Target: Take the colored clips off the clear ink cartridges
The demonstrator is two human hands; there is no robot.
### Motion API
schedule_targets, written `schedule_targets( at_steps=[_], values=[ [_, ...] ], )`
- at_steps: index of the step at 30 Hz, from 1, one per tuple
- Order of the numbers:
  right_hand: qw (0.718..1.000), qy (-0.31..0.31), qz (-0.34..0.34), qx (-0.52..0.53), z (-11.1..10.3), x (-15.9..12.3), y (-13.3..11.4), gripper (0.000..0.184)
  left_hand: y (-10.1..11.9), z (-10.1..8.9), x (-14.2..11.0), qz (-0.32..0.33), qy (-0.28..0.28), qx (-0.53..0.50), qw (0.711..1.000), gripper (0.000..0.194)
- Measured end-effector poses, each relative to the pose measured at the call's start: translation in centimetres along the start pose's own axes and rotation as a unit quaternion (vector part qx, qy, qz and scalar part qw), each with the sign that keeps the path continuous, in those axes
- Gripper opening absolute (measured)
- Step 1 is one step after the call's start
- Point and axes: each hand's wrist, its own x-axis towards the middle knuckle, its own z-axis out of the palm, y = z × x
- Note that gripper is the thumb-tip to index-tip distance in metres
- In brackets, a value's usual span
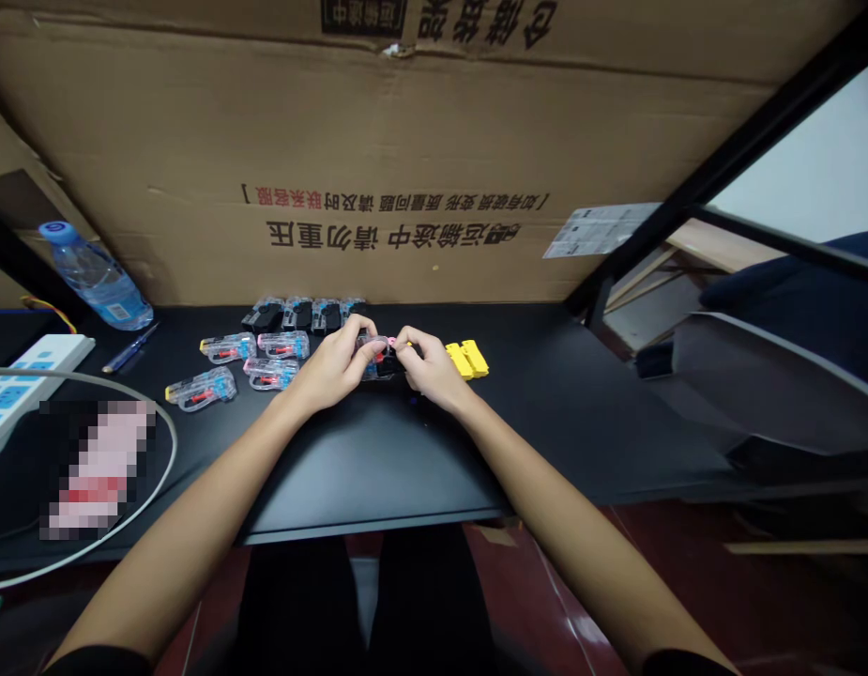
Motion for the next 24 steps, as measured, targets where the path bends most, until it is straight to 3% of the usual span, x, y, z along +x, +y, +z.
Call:
schedule_targets(
  at_steps=[5, 13, 20, 24],
  values=[
    [0.999, -0.021, -0.027, -0.018, -0.3, -0.2, -0.1, 0.033, -0.5, -0.6, 0.1, -0.014, 0.032, 0.002, 0.999, 0.018],
    [0.991, -0.129, -0.003, 0.029, 0.7, -0.5, 0.3, 0.039, -0.8, -0.6, -0.1, -0.017, 0.058, 0.021, 0.998, 0.022],
    [0.990, -0.127, -0.034, 0.045, 1.0, -0.5, 0.1, 0.033, -1.5, -0.6, 0.0, -0.009, 0.038, 0.021, 0.999, 0.026],
    [0.992, -0.119, -0.019, 0.038, 1.0, -0.5, -0.1, 0.034, -1.3, -0.6, 0.0, -0.027, 0.048, -0.008, 0.998, 0.030]
  ],
)
